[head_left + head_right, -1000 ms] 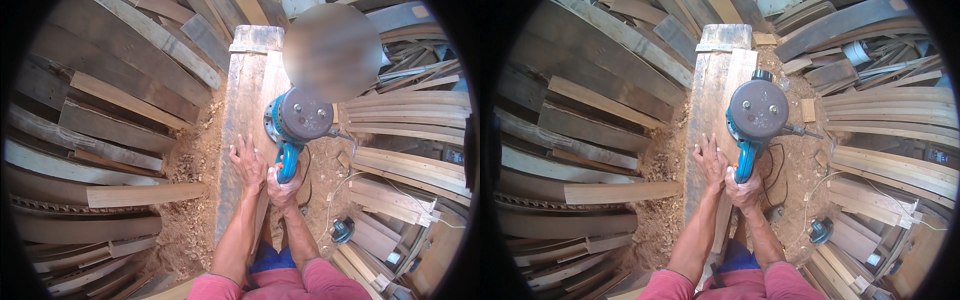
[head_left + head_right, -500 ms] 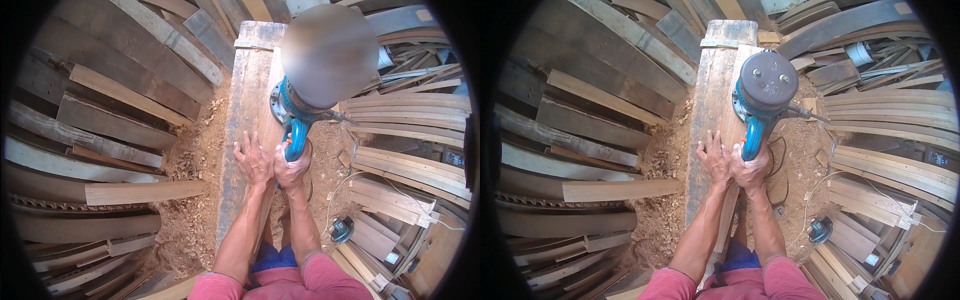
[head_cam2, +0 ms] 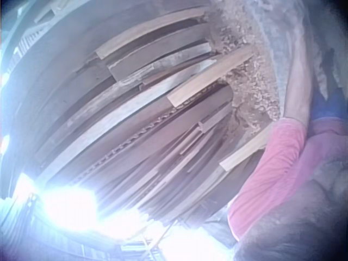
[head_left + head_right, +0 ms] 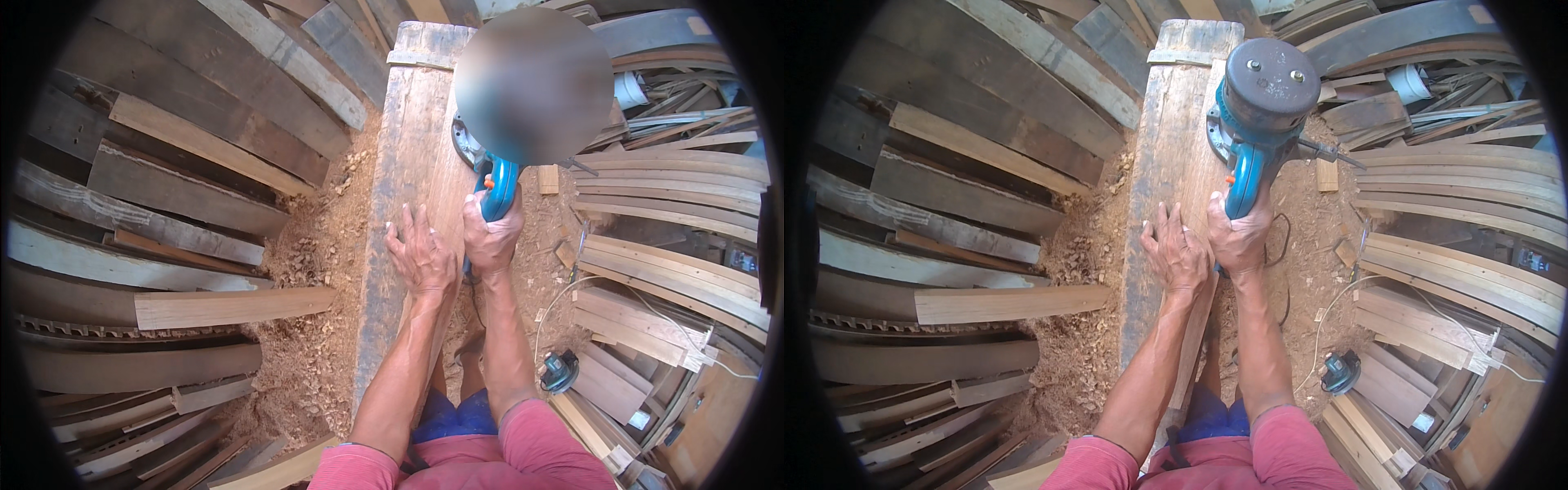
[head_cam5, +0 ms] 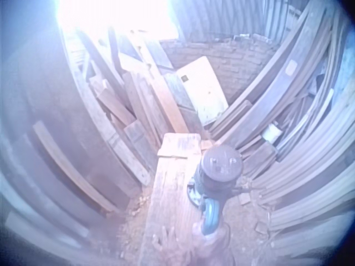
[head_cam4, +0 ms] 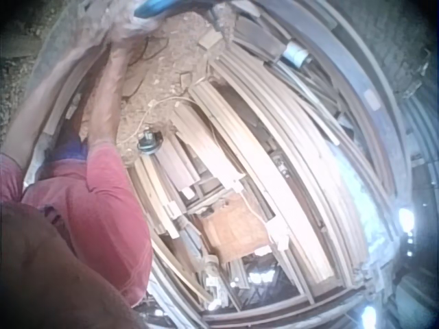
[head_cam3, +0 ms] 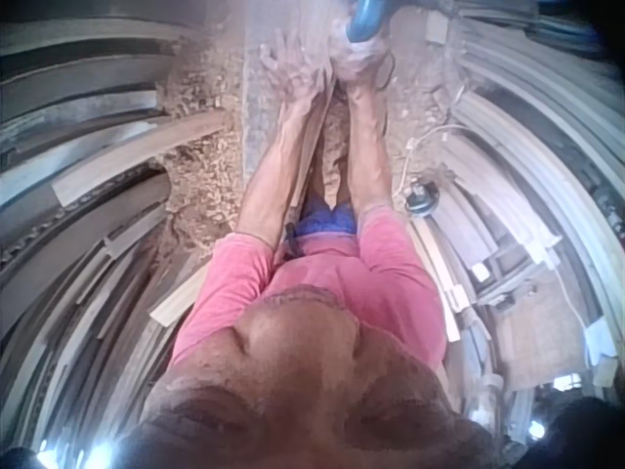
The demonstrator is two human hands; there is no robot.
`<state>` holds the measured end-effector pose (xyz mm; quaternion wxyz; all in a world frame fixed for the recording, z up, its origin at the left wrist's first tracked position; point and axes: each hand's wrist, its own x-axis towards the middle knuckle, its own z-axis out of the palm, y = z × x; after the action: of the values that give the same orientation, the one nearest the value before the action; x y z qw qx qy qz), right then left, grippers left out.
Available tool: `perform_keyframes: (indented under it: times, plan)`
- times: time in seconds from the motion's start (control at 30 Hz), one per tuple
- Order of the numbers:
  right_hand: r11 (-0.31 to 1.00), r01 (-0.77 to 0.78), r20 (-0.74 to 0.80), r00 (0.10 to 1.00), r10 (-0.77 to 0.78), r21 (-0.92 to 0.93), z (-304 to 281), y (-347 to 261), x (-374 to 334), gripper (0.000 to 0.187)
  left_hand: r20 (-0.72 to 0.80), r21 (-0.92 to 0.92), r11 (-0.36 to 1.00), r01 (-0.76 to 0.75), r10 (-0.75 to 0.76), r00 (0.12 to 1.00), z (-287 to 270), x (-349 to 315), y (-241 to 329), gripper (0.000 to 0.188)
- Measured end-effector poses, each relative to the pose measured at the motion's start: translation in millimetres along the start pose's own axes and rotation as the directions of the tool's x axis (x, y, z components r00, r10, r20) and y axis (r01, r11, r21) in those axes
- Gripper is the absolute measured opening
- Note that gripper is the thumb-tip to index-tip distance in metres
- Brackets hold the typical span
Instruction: The person measures a piece of wood with a tape measure and then uses a router to shape its edges while it is positioned on a workbench.
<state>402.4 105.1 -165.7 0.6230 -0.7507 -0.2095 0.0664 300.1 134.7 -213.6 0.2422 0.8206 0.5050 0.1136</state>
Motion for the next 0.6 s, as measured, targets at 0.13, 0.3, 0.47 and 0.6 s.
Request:
perform_keyframes:
  times: [0.13, 0.3, 0.47, 0.6]
  plan:
    - [0.998, 0.007, -0.029, 1.000, -0.005, 0.063, 2.8, 7.4, 11.3, 0.038, -0.013, 0.008, 1.000, -0.007, 0.007, 1.000, 2.8, -0.2, -0.8, 0.052]
    - [0.994, -0.008, -0.032, 0.999, 0.012, 0.108, 5.1, 12.8, 29.5, 0.037, -0.010, 0.004, 1.000, -0.005, 0.005, 1.000, 2.4, 0.7, 1.2, 0.052]
    - [0.994, 0.101, -0.060, 0.993, -0.098, 0.041, 10.5, 10.1, 55.2, 0.035, 0.000, 0.017, 1.000, -0.003, 0.003, 1.000, 0.3, 1.1, 1.2, 0.052]
    - [0.992, 0.127, -0.057, 0.990, -0.126, 0.018, 13.5, 13.3, 83.9, 0.035, 0.020, 0.021, 0.999, 0.026, -0.027, 0.999, -2.2, 1.3, 6.0, 0.052]
